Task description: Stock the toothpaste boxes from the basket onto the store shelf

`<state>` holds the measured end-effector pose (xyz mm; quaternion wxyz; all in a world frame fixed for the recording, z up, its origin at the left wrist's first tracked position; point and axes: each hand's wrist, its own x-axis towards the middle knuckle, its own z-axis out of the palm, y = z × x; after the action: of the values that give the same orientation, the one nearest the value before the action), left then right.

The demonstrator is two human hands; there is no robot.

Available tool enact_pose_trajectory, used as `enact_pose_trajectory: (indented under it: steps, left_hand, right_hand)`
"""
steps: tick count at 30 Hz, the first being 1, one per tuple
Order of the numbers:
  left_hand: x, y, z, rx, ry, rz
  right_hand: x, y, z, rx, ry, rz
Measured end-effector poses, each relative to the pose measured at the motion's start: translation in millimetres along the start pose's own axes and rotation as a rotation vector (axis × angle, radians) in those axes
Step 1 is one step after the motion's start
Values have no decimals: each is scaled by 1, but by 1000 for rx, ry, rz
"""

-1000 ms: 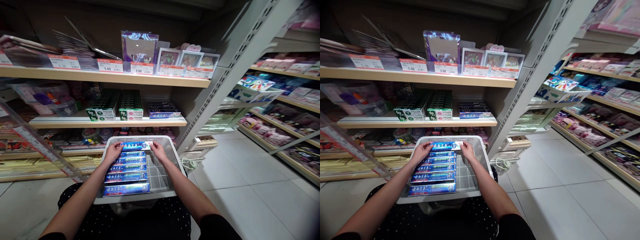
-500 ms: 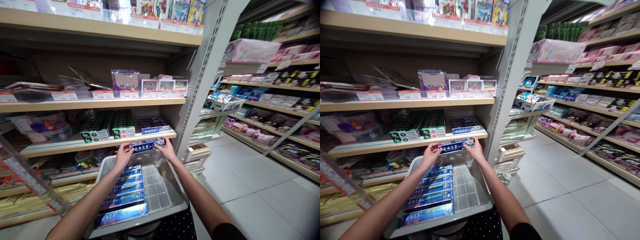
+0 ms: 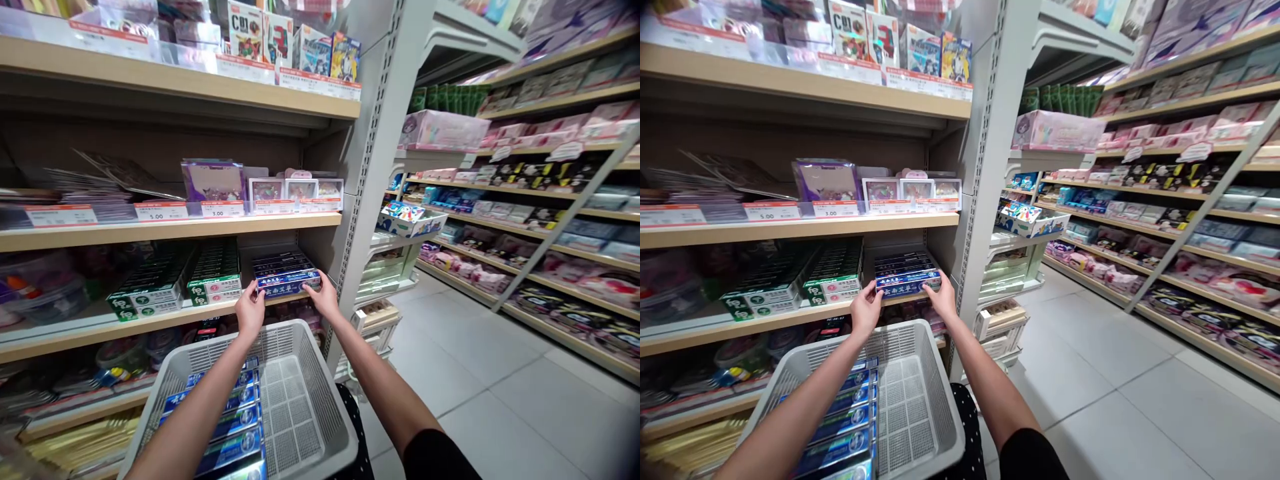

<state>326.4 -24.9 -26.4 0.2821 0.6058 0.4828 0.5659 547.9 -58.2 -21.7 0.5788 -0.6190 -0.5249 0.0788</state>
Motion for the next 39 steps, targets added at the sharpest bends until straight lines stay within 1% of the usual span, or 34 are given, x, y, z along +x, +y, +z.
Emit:
enact_pose_trajectory:
  steps: [5, 9, 13, 18, 20, 25, 28, 32, 35, 37, 39]
  left_hand:
    - [3, 0, 0, 22, -21, -1]
    - [4, 0, -2, 118, -20, 74]
    - [11, -1, -4, 227, -33, 141]
    - [24, 1, -2, 364, -52, 196]
    - [28, 3, 0, 417, -62, 193]
    - [31, 9, 1, 522, -87, 128]
    - [30, 10, 0, 532, -102, 153]
    - [24, 10, -1, 543, -129, 243]
    - [11, 11, -8, 504, -176, 377]
    - [-2, 12, -21, 465, -244, 507]
    - [-18, 12, -44, 446, -335, 630]
  right_hand:
    - [11, -1, -1, -32, -60, -13]
    - [16, 0, 1, -40, -74, -24]
    - [23, 2, 4, -92, -84, -18]
    - [38, 1, 9, -171, -127, 45]
    - [44, 0, 11, -192, -140, 62]
    - [47, -3, 15, -195, -128, 64]
    - [44, -6, 15, -188, -133, 69]
    - [39, -10, 17, -187, -128, 50]
    - [26, -17, 17, -186, -66, -36]
    - [7, -26, 17, -191, -18, -121]
    - [-20, -38, 16, -178, -24, -228]
